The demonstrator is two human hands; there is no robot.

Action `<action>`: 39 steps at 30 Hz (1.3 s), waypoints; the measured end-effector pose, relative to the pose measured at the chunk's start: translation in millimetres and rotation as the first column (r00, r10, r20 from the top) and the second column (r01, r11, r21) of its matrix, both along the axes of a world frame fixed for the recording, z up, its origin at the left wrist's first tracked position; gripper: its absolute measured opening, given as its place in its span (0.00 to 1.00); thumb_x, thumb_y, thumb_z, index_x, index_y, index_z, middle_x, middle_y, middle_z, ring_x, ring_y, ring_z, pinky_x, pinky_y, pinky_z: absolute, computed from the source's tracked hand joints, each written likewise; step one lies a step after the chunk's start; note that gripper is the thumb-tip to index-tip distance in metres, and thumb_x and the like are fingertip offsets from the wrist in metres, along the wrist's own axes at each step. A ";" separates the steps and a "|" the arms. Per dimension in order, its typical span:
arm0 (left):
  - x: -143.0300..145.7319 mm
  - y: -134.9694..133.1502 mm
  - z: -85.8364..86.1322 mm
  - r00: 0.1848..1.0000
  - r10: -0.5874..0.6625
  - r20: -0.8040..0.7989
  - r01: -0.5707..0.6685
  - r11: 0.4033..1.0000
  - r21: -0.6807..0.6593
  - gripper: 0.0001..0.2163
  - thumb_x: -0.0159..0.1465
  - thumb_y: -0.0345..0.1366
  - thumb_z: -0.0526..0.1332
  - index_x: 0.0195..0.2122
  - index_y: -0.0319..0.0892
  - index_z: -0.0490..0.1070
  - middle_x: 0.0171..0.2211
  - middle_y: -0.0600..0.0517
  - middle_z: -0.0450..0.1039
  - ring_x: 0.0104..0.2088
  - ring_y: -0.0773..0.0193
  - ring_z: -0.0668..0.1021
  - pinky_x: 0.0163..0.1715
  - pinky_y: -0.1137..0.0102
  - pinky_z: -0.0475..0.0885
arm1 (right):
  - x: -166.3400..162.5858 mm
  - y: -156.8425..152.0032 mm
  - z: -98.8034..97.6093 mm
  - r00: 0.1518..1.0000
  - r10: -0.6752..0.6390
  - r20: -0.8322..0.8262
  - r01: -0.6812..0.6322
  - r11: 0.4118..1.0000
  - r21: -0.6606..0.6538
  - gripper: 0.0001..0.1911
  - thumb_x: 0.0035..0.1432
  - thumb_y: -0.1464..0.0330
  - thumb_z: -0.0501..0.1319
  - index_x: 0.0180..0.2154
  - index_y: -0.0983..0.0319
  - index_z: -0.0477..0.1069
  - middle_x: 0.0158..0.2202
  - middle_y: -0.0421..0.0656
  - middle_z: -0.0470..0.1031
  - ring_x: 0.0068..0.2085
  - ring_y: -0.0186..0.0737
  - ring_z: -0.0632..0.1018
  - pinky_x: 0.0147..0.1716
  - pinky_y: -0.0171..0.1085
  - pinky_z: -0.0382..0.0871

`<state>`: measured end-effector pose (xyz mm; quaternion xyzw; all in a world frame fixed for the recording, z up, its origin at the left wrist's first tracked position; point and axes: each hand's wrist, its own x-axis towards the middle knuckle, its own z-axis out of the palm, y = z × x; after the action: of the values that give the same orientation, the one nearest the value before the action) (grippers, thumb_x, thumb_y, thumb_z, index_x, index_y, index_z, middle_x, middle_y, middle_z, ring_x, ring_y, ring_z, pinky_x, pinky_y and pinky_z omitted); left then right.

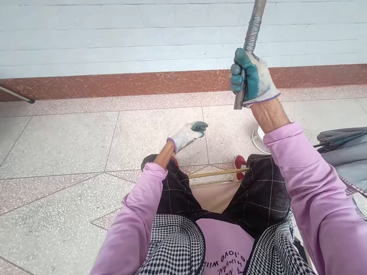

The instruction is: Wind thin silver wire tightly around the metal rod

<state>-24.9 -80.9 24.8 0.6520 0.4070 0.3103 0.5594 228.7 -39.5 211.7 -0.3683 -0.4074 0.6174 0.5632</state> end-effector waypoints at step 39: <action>55.1 77.5 -49.8 0.998 -0.031 0.048 0.030 0.999 0.022 0.42 0.60 0.21 0.69 0.77 0.44 0.68 0.74 0.38 0.70 0.74 0.48 0.73 0.76 0.51 0.66 | 40.1 14.3 -4.2 0.915 -0.026 -0.404 0.022 1.000 -0.014 0.33 0.31 0.76 0.91 0.31 0.59 0.72 0.19 0.25 0.65 0.18 0.17 0.59 0.11 0.23 0.51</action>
<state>30.2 -3.4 -25.0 0.6564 0.3799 0.3215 0.5669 268.7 -25.2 207.5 -0.2405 -0.2752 0.6750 0.6410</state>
